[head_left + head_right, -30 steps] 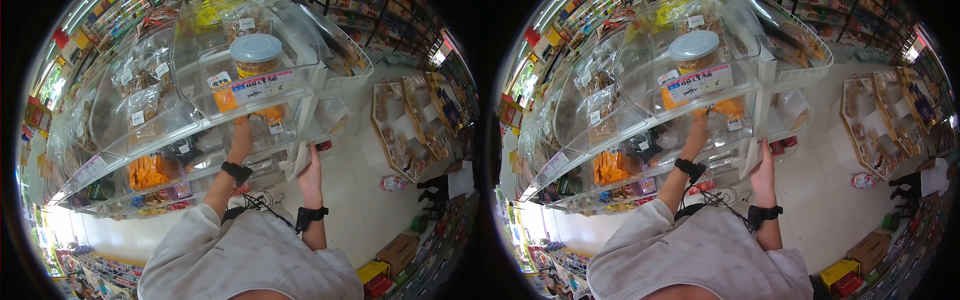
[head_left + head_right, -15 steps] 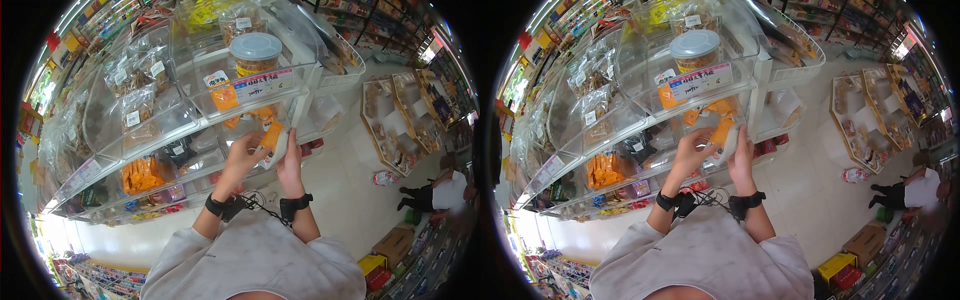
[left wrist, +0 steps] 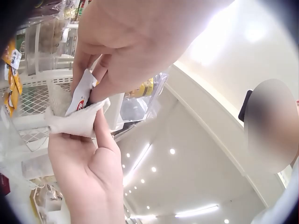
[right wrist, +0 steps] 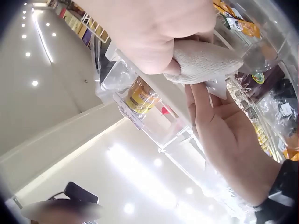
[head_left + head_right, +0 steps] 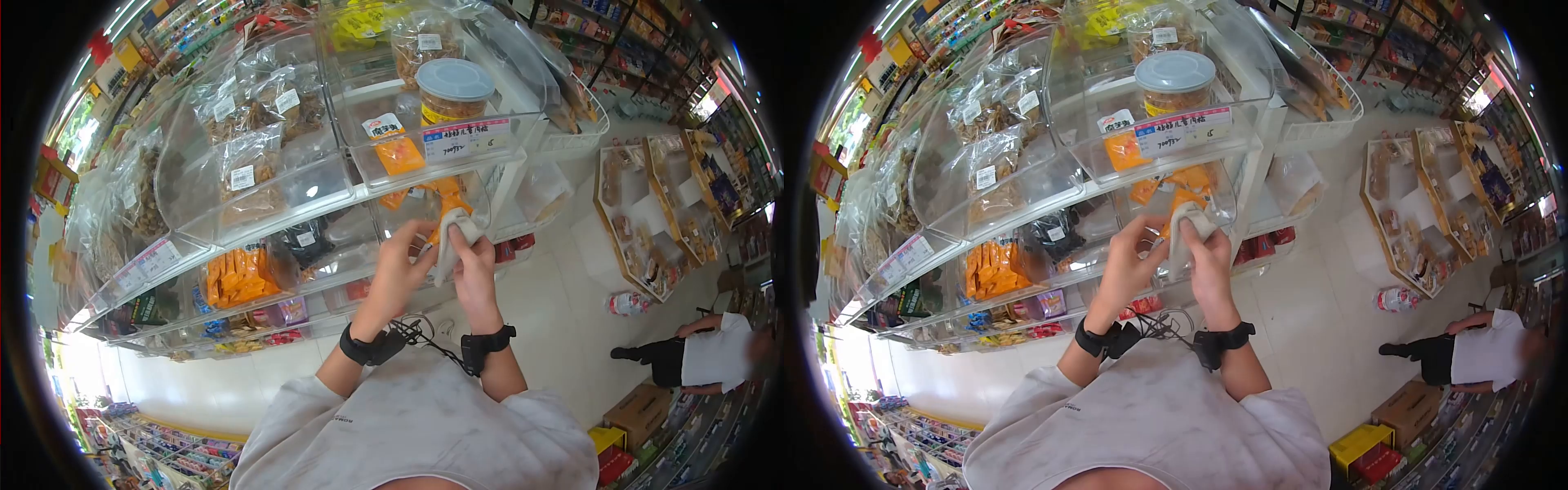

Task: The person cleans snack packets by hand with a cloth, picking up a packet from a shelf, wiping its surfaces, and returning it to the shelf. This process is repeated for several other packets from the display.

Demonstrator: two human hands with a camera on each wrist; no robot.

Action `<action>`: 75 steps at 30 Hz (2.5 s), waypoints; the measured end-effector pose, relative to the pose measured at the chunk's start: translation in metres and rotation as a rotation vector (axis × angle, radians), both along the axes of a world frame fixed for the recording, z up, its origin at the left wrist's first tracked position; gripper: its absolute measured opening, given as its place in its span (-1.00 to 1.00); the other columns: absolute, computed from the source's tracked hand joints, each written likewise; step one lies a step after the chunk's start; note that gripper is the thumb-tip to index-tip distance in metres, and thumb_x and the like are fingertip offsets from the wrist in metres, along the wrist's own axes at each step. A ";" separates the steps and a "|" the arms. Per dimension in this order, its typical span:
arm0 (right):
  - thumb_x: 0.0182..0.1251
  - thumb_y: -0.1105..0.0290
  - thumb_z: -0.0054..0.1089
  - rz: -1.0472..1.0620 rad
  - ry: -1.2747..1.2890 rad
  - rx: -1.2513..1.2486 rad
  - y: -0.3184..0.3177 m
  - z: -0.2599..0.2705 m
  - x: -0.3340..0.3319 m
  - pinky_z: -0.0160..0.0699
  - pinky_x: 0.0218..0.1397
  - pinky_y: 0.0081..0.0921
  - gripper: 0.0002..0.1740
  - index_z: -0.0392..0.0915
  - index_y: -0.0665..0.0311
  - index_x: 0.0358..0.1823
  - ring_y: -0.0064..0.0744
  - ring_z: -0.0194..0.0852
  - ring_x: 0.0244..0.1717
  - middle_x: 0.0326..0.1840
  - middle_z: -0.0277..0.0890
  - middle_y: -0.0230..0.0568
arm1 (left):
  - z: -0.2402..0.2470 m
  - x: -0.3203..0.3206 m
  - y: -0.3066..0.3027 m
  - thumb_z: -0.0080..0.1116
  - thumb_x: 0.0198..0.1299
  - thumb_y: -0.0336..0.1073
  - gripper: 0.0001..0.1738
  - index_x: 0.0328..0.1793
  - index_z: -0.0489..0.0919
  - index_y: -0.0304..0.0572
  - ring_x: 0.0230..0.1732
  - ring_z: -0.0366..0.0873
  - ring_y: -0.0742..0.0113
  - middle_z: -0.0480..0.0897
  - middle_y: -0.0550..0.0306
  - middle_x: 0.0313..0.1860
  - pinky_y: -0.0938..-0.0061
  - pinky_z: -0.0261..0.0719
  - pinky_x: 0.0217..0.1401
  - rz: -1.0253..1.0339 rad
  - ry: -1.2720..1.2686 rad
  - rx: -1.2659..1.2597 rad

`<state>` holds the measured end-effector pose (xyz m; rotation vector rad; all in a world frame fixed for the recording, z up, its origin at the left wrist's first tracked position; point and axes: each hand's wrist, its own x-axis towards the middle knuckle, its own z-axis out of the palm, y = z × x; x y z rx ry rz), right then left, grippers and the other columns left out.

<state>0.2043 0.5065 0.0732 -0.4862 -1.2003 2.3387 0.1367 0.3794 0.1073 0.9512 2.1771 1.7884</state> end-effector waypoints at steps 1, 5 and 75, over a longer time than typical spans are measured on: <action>0.52 0.26 0.28 -0.019 0.005 -0.054 0.000 0.003 -0.001 0.57 0.12 -0.44 -0.58 0.52 0.37 0.24 -0.50 0.61 0.10 0.13 0.62 -0.28 | 0.002 0.003 -0.001 0.33 0.20 -0.53 -0.63 0.15 0.60 -0.36 -0.30 0.68 0.30 0.73 0.01 -0.11 0.37 0.67 -0.17 -0.011 0.037 0.000; 0.51 0.29 0.30 -0.016 0.035 -0.229 0.000 0.017 -0.002 0.57 0.12 -0.44 -0.59 0.53 0.38 0.23 -0.50 0.61 0.11 0.11 0.63 -0.29 | 0.018 0.007 -0.006 0.35 0.20 -0.56 -0.62 0.17 0.62 -0.40 -0.25 0.66 0.47 0.71 0.05 -0.09 0.53 0.67 -0.15 -0.070 -0.006 -0.017; 0.58 -0.18 0.07 -0.285 0.091 -0.038 0.035 -0.006 -0.002 0.45 0.35 -0.41 -0.16 0.16 0.31 0.59 -0.37 0.49 0.33 0.32 0.50 -0.14 | -0.010 -0.013 -0.014 0.36 0.34 -0.41 -0.77 0.04 0.75 -0.41 -0.18 0.65 0.54 0.79 0.14 -0.16 0.57 0.61 -0.08 0.111 -0.340 0.243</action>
